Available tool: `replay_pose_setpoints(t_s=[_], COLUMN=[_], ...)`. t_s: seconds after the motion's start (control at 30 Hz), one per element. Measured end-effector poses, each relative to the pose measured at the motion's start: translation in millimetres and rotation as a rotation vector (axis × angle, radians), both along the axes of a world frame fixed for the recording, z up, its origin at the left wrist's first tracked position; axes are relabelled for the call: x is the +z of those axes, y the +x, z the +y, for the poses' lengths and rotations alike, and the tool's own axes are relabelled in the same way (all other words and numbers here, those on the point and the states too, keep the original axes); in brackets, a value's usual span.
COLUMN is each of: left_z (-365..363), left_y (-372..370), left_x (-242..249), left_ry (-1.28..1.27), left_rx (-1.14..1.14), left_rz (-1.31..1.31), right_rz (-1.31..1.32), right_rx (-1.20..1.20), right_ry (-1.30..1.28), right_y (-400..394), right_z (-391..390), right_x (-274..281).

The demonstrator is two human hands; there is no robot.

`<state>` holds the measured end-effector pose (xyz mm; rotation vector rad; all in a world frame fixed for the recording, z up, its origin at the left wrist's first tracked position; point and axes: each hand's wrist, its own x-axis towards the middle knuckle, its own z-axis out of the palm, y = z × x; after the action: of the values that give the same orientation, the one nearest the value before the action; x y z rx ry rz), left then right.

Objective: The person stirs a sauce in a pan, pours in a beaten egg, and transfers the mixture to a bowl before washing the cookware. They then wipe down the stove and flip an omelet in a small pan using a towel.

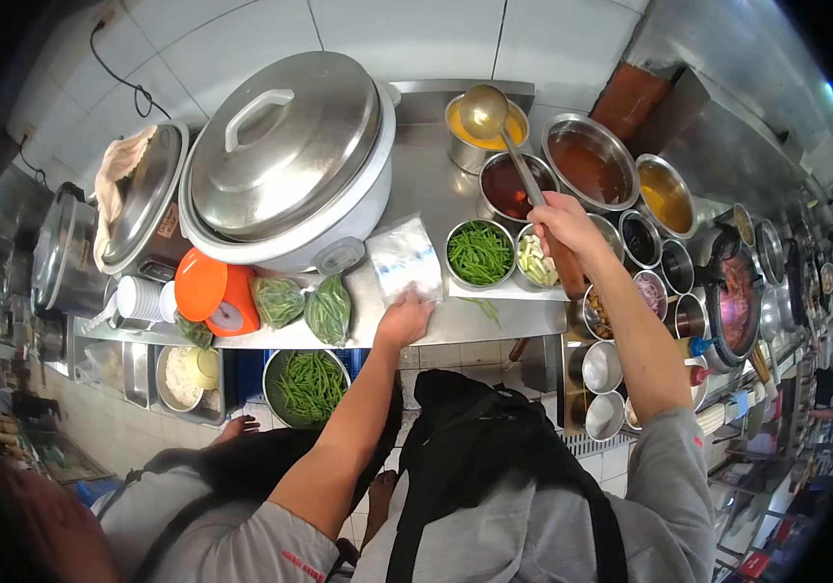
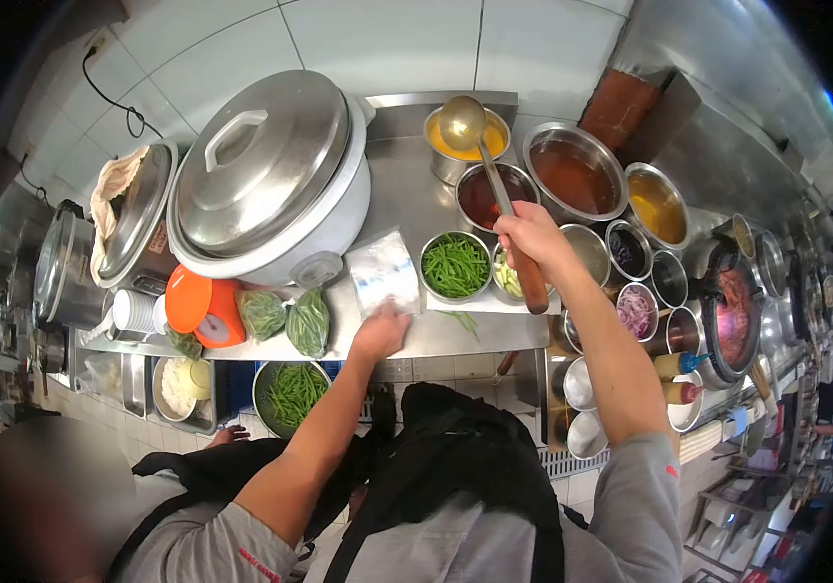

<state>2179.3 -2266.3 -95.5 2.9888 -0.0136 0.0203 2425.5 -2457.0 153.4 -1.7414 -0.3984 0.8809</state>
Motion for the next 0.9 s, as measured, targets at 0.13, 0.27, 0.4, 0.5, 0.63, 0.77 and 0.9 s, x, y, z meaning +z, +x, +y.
replay_pose_setpoints(t_s=[0.13, 0.27, 0.4, 0.5, 0.63, 0.77, 0.9], left_z=[4, -1, -13, -11, -7, -3, -6], left_y=[-1, -3, -12, -17, -24, -27, -32], left_x=[-37, -50, -35, -25, 5, 5, 5], left_ry=[0.279, 0.613, 0.497, 1.236, 1.46, 1.398, 1.29], left_rx=[-0.149, -0.134, 0.035, -0.128, -0.152, -0.217, -0.221], left_rz=[-0.125, -0.161, -0.156, -0.097, -0.148, -0.111, -0.1], right_rz=[-0.03, -0.022, -0.008, -0.007, -0.001, 0.057, 0.151], right_rx=[0.002, -0.003, -0.002, -0.003, -0.002, -0.009, -0.005], right_ry=[-0.041, -0.048, -0.044, -0.052, -0.065, -0.016, 0.093], right_y=[1, 0, -3, -1, 1, 3, 9], right_z=[3, 5, 7, 8, 8, 7, 3], right_x=[-1, -1, -1, -4, -5, -4, -8])
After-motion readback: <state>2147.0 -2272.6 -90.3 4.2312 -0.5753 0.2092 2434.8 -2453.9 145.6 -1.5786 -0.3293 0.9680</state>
